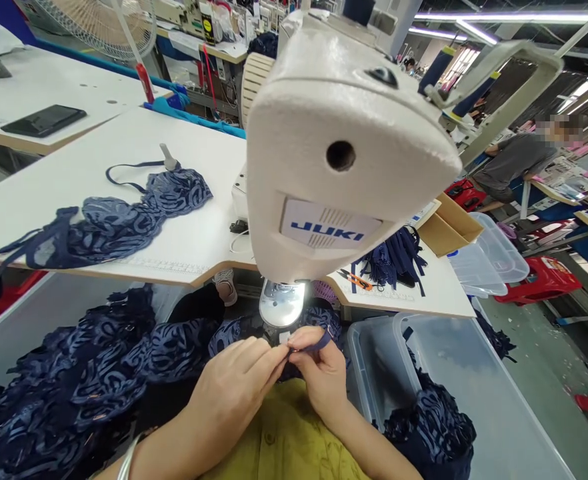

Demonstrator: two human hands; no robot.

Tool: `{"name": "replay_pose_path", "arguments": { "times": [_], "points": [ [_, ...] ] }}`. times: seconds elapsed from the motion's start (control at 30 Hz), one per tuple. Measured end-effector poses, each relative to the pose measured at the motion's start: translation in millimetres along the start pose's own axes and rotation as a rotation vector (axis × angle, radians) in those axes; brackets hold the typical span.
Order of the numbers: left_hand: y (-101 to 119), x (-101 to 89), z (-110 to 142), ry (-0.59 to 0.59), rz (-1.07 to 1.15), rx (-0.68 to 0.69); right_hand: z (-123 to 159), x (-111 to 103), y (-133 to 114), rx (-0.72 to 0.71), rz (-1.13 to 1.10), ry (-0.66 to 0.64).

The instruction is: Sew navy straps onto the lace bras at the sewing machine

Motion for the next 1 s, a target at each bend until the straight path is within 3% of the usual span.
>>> {"name": "replay_pose_path", "arguments": {
  "times": [0.27,0.6,0.73,0.87,0.93,1.0],
  "points": [
    [1,-0.8,9,0.008,0.028,0.011,4,-2,-5,-0.242,0.067,0.012],
    [2,-0.2,3,-0.021,0.027,-0.045,3,-3,-10,-0.275,0.13,0.01],
    [0,0.4,-2,-0.128,0.122,-0.135,0,-2,-17,-0.166,0.187,-0.048],
    [-6,-2.6,-14,-0.321,0.234,-0.259,-16,-1,-23,0.067,0.306,-0.097],
    [-11,-7.0,-23,-0.322,0.193,-0.263,-27,0,-21,0.162,0.331,-0.12],
    [-18,-11.6,-32,-0.249,0.074,-0.214,-39,2,-16,0.18,0.367,-0.127]
  ]
}}
Point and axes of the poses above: each hand's wrist, its own z-axis away from the middle knuckle, its own x-axis out of the palm, y = z × x, the point moved 3 cm from there along -z, towards the middle knuckle, and after that the axes turned 9 degrees about -x, right-handed, at the moved point
